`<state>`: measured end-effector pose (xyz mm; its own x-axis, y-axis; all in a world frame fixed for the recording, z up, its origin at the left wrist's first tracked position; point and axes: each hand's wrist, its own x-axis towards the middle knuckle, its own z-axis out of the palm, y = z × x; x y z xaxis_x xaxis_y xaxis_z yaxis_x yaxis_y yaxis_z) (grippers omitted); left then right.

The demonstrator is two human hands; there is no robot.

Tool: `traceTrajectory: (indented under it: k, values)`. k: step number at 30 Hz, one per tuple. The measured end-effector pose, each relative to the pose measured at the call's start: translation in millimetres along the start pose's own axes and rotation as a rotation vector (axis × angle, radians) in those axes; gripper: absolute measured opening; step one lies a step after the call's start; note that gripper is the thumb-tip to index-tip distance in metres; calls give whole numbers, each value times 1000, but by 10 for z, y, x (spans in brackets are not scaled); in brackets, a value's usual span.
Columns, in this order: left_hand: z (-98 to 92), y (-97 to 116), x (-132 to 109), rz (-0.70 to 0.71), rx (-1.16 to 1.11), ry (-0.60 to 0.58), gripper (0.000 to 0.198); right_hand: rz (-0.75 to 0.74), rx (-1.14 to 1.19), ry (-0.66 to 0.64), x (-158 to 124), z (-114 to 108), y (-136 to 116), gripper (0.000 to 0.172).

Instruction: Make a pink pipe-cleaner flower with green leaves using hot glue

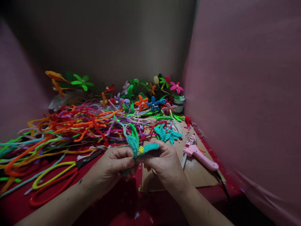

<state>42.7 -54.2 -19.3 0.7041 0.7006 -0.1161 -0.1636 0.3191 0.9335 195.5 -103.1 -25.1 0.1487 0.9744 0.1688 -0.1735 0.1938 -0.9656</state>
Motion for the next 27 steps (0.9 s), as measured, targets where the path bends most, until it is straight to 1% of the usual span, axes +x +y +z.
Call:
traceTrajectory:
  k: [2,8,11,14,17,19,22,24,27]
  values:
    - [-9,-6,1,-2,2,-24,16,1,11,-18,-10,3,-8,12]
    - [-32,-15,17,-17,-22,-72,16,-17,55,-11,-58,45,-3,12]
    - [-32,-20,20,-27,-58,-102,17,31,134,-55,-59,53,5,10]
    - [-18,-35,11,-48,-113,-148,21,102,209,-130,-59,49,16,8]
    - [-11,-51,-1,-72,-160,-166,23,179,273,-182,-65,52,30,11]
    - [-16,-57,-3,-98,-170,-179,21,217,314,-179,-67,60,32,13]
    - [-29,-53,7,-141,-154,-195,13,254,344,-176,-59,66,23,16]
    - [-29,-40,14,-160,-145,-195,9,248,331,-171,-51,59,17,17]
    - [-14,-15,14,-170,-145,-197,7,214,298,-157,-47,35,24,17]
